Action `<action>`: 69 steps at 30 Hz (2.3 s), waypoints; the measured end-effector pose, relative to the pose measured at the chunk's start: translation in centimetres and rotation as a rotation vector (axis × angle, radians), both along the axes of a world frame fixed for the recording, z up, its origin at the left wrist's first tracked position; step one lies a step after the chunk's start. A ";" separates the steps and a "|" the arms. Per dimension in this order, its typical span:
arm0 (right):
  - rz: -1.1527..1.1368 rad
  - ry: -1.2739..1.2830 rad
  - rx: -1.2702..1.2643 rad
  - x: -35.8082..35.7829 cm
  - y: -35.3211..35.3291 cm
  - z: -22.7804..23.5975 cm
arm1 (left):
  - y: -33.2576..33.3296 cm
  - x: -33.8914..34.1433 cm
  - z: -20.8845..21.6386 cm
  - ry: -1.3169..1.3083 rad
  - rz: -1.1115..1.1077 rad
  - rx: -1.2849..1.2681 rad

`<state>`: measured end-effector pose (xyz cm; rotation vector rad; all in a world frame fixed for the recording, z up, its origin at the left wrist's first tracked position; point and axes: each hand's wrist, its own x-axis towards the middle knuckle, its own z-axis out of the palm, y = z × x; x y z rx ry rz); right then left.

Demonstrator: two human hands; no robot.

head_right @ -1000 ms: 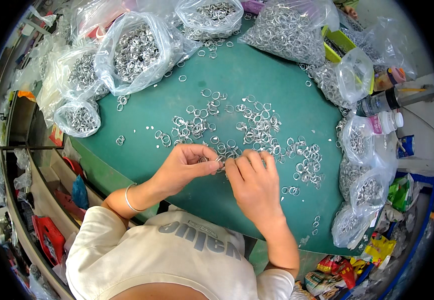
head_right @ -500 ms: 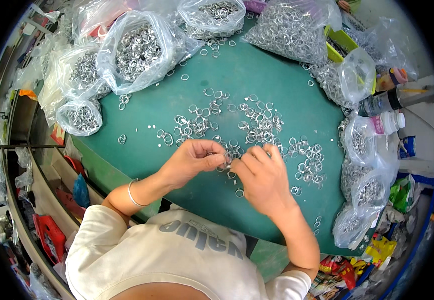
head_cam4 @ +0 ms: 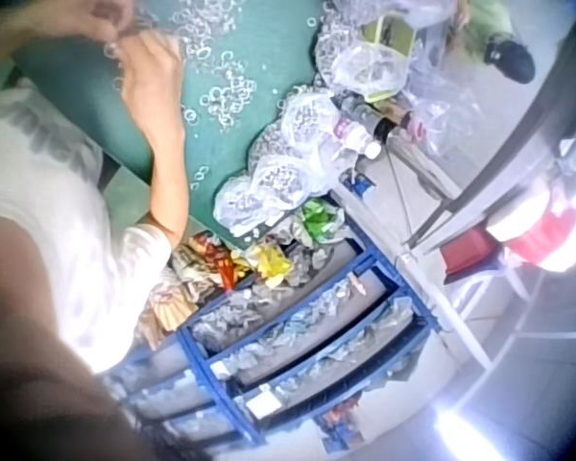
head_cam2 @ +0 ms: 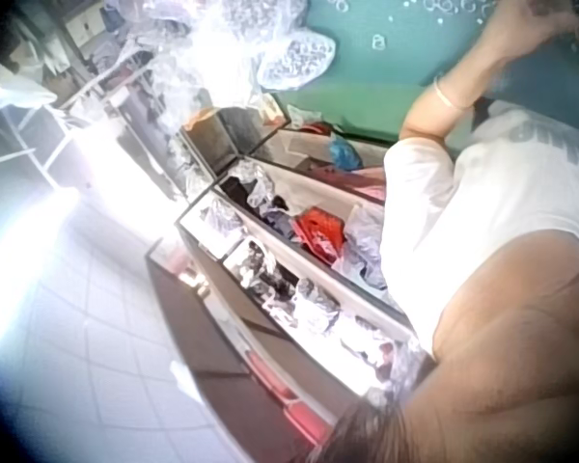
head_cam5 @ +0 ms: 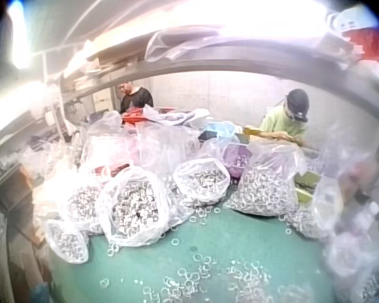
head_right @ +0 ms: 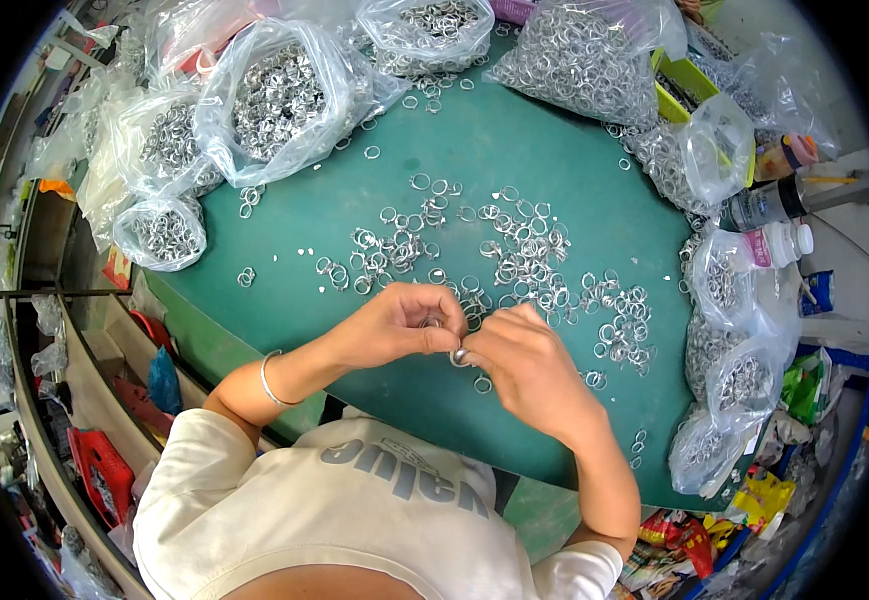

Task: The person picks up, separates, and gathers small silver rings from a pile on a green work table, placing them into plastic bags by hand.

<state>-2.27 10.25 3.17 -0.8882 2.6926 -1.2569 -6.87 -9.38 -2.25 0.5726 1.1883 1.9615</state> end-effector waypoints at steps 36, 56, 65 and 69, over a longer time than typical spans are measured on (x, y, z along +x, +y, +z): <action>-0.491 -0.455 -0.441 4.5 -3.9 -1.7 | 0.0 3.7 2.0 0.549 0.584 -0.244; -0.417 -0.606 -0.400 5.0 -4.1 -2.0 | -1.2 4.0 1.0 0.896 0.572 -0.203; -0.270 0.056 -0.026 5.3 -3.9 -2.9 | -2.7 2.8 1.5 0.556 0.244 -0.285; -0.267 0.229 0.186 5.1 -4.6 -2.1 | -2.9 1.6 -0.5 0.066 0.304 -0.353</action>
